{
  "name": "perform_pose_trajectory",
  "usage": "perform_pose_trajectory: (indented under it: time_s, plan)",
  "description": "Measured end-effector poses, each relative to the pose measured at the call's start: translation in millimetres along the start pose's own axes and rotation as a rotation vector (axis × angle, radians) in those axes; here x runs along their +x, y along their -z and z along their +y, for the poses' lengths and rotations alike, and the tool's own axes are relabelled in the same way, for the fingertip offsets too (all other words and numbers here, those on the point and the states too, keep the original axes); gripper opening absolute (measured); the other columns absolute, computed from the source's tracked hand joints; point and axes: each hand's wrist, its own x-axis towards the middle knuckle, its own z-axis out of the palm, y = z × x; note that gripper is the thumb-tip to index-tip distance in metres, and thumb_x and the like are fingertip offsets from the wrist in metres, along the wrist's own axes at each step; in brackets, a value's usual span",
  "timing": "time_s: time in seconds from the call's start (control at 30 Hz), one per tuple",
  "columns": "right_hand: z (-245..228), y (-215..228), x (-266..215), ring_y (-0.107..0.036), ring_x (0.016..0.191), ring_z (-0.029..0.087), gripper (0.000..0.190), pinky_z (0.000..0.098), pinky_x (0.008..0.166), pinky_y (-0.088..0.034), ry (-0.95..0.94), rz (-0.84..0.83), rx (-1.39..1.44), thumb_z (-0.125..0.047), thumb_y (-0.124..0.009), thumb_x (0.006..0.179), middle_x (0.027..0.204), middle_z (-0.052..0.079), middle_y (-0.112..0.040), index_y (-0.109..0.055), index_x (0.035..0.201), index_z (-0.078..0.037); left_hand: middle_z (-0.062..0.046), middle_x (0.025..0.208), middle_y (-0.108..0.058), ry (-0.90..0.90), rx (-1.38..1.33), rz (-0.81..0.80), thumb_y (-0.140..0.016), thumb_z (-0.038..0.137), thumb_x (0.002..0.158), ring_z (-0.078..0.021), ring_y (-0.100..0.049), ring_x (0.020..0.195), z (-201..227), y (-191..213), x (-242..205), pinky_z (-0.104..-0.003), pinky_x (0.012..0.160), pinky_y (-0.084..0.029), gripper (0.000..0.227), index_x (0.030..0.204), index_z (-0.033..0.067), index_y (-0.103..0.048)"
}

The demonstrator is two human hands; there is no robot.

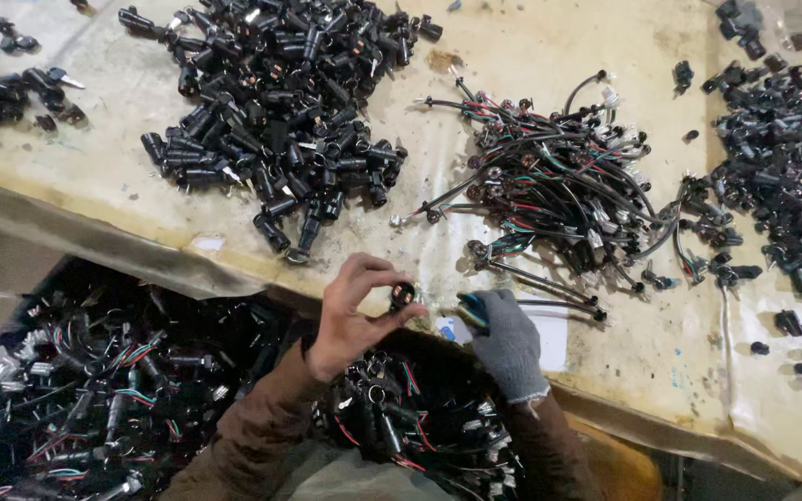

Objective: The person repeatedly picks up small black cylindrical electrical components with attached wires from a table, uses pliers to cut the wires, and separates the parts. The cut components and wires are placed into separate piles on the table.

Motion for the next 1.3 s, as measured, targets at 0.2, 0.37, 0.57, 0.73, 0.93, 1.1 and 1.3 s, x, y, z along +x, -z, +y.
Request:
perform_pose_trajectory:
  time_s: [0.2,0.37,0.57,0.73,0.93,1.1,1.3]
  plan:
    - [-1.0,-7.8,-4.5,-0.07,0.088,0.035,0.032,0.0456,0.072,-0.054,-0.086,0.034,-0.039,-0.021,-0.083,0.074,0.098,0.011,-0.069,-0.071,0.102,-0.013,-0.006,0.097,-0.072,0.385,-0.515,-0.272,-0.091,0.017,0.079,-0.0124,-0.072,0.095,4.9,-23.1,-22.0,-0.029,0.083,-0.059,0.047,0.103,0.008,-0.051]
    - [-12.2,6.3,-9.0,-0.069,0.082,0.035,0.028,0.044,0.068,-0.054,0.052,0.1,0.031,-0.017,-0.082,0.075,0.093,0.012,-0.069,-0.07,0.099,-0.01,-0.005,0.089,-0.063,0.625,-0.543,-0.389,-0.09,0.015,0.083,-0.0069,-0.056,0.083,9.3,-33.0,-41.5,-0.025,0.073,-0.048,0.044,0.109,0.0068,-0.054]
    - [-40.2,62.2,-38.0,-0.068,0.075,0.024,0.02,0.0341,0.068,-0.057,0.27,0.203,0.584,-0.015,-0.079,0.081,0.087,0.007,-0.068,-0.064,0.092,-0.01,-0.003,0.092,-0.072,0.346,-0.534,-0.56,-0.082,0.019,0.09,-0.0092,-0.066,0.084,22.2,-27.0,-43.4,-0.026,0.078,-0.055,0.025,0.109,0.0047,-0.073]
    - [-62.9,87.5,-32.1,-0.071,0.089,0.022,0.018,0.0341,0.077,-0.059,0.535,-0.215,0.608,-0.004,-0.077,0.079,0.089,0.005,-0.072,-0.067,0.092,-0.008,-0.016,0.077,-0.064,0.085,-0.502,-0.821,-0.078,0.024,0.076,-0.0248,-0.065,0.063,25.6,-20.1,-28.1,-0.034,0.065,-0.055,0.036,0.103,0.0012,-0.072]
    - [-80.9,53.2,-38.8,-0.071,0.082,0.02,0.02,0.0329,0.072,-0.058,0.265,-0.066,0.78,0.0,-0.079,0.077,0.09,0.01,-0.071,-0.066,0.092,-0.003,-0.016,0.071,-0.063,0.034,-0.118,-0.631,-0.081,0.027,0.073,-0.0363,-0.065,0.064,30.5,-7.4,-31.1,-0.041,0.059,-0.052,0.027,0.078,0.0036,-0.067]
    - [-76.9,35.2,-54.9,-0.07,0.08,0.019,0.021,0.0313,0.071,-0.057,0.168,0.04,0.689,-0.002,-0.077,0.076,0.087,0.008,-0.069,-0.063,0.092,-0.004,-0.014,0.067,-0.063,0.089,-0.01,-0.577,-0.079,0.026,0.07,-0.0344,-0.065,0.062,44.0,-8.6,-35.5,-0.042,0.054,-0.049,0.025,0.08,0.0052,-0.069]
    - [-78.6,58.6,-84.9,-0.045,0.062,0.018,0.038,0.0314,0.058,-0.04,0.254,-0.031,2.14,-0.034,-0.078,0.089,0.081,0.006,-0.048,-0.049,0.093,-0.01,-0.009,0.076,-0.065,-0.068,-0.037,-0.608,-0.08,0.026,0.075,-0.0309,-0.067,0.067,73.3,-19.7,-66.6,-0.042,0.057,-0.051,0.034,0.102,0.0073,-0.071]
